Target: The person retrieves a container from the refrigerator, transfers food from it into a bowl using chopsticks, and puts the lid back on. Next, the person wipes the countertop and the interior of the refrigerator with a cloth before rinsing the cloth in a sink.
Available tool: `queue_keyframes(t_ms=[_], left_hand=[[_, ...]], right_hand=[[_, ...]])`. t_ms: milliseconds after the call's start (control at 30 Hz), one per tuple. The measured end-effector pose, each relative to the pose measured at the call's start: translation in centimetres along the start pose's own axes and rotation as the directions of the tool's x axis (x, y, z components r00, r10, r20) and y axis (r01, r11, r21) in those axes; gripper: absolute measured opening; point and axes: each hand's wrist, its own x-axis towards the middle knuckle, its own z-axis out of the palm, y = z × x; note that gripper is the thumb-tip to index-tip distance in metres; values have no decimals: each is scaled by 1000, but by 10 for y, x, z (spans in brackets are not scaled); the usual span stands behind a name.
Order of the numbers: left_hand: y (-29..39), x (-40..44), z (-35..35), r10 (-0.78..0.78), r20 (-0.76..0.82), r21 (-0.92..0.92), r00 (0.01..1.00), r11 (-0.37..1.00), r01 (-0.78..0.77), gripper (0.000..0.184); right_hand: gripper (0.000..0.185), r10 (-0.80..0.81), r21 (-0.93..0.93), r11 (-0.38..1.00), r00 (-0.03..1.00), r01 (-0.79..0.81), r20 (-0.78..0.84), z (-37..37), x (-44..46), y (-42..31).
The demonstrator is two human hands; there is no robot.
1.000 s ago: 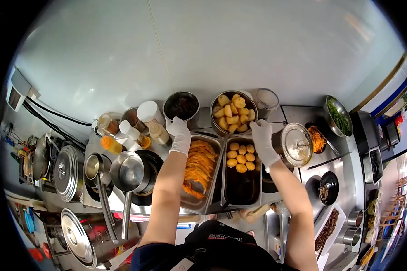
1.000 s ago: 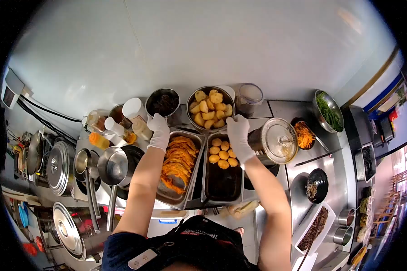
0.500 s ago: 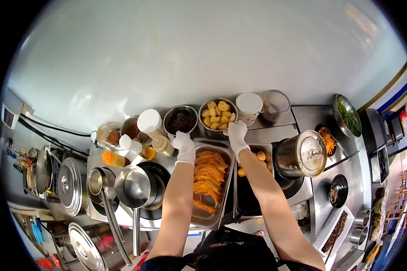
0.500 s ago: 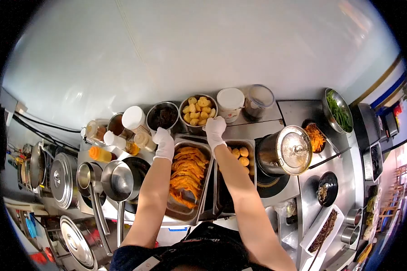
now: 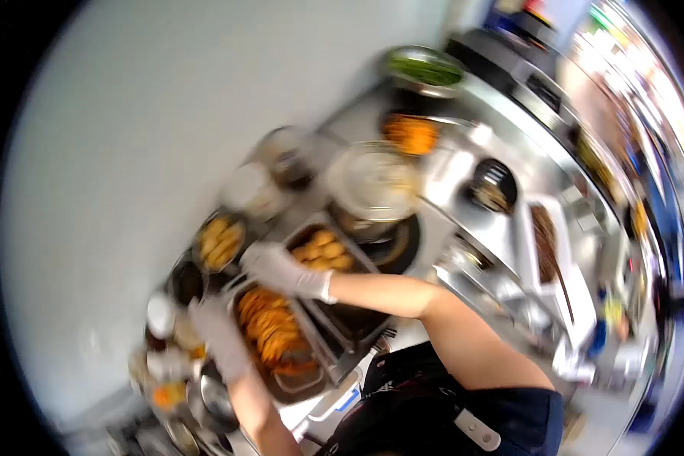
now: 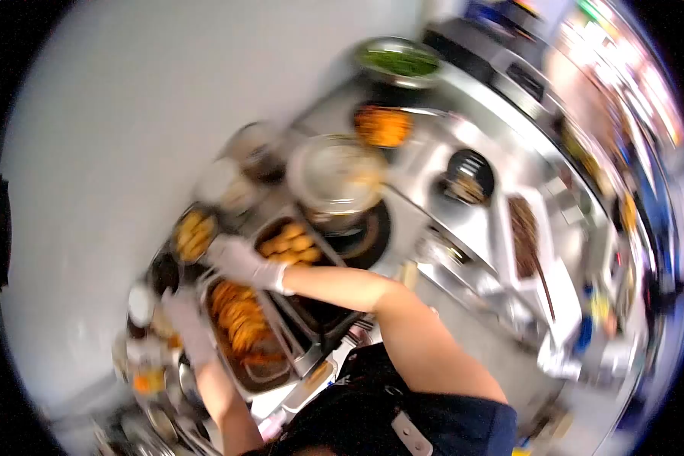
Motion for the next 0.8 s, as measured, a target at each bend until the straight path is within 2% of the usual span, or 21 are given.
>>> queue_keyframes(t_ms=[33, 67, 100, 133, 167, 200, 233, 267, 333, 400, 433, 467, 500, 533, 567, 600, 633, 667, 700, 767, 800], left_hand=[[12, -28, -42, -116, -271, -47, 956, 993, 107, 19], [23, -54, -98, -267, -6, -321, 964, 913, 251, 27], [24, -53, -75, -475, 18, -947, 880, 274, 167, 35], [25, -53, -51, -659, 41, -821, 751, -451, -351, 49], [34, -69, -70, -671, -76, -829, 737, -369, -421, 45], [49, -83, -88, -688, -180, -880, 703, -207, -428, 43], [66, -97, -108, -700, -270, -887, 661, -85, -453, 42], [88, -116, -128, -696, -295, -897, 655, -36, -442, 41], [122, -129, -139, -649, -395, -872, 650, 43, -487, 40], [169, -151, -169, -450, -464, -863, 763, 35, -504, 35], [195, -158, -177, -321, -502, -852, 803, 27, -522, 34], [227, -165, -184, -181, -529, -841, 829, -20, -541, 32], [262, -172, -192, -43, -549, -832, 835, -70, -551, 31], [299, -186, -208, 111, -479, -874, 871, -154, -461, 29], [334, -198, -220, 265, -403, -910, 876, -219, -353, 27], [368, -199, -214, 370, -389, -917, 844, -240, -317, 27], [405, -199, -204, 469, -370, -926, 802, -260, -275, 27], [439, -203, -203, 550, -312, -946, 775, -256, -200, 27], [470, -206, -205, 625, -255, -962, 738, -242, -128, 28], [526, -212, -203, 679, -195, -977, 708, -196, -81, 31], [549, -217, -205, 677, -163, -983, 718, -176, -57, 34]], right_hand=[[9, 62, 299, 952, 998, -60, 0, 3, -20, -1], [12, 177, 578, 803, 984, -145, 1, -50, -39, -13], [14, 217, 699, 682, 972, -215, 87, -90, -64, -16], [16, 140, 701, 707, 990, -86, -19, -102, -94, -14], [17, 208, 712, 668, 973, -215, 99, -137, -121, -14], [15, 198, 592, 759, 963, -270, 185, -160, -149, -7], [12, 223, 648, 729, 971, -222, 81, -177, -178, 2], [12, 303, 653, 713, 952, -255, 42, -195, -206, 10], [17, 476, 659, 633, 875, -407, 84, -239, -263, 22], [18, 531, 520, 744, 844, -419, -79, -288, -319, 42], [18, 528, 372, 812, 837, -450, -139, -318, -347, 50], [16, 229, -57, 965, 933, -255, -278, -362, -373, 61], [16, 354, -157, 905, 904, -396, -241, -385, -410, 74], [24, 537, -209, 795, 821, -570, -195, -414, -440, 79], [25, 767, -243, 623, 641, -744, 3, -451, -464, 87], [28, 743, -253, 590, 638, -767, -202, -463, -509, 100], [39, 795, -379, 507, 590, -774, -141, -500, -518, 94], [54, 732, -473, 556, 672, -684, -112, -499, -573, 116], [63, 768, -563, 532, 640, -632, 8, -501, -611, 127], [67, 722, -591, 625, 665, -509, 190, -504, -650, 123], [68, 663, -470, 712, 719, -521, 207, -497, -661, 121]])
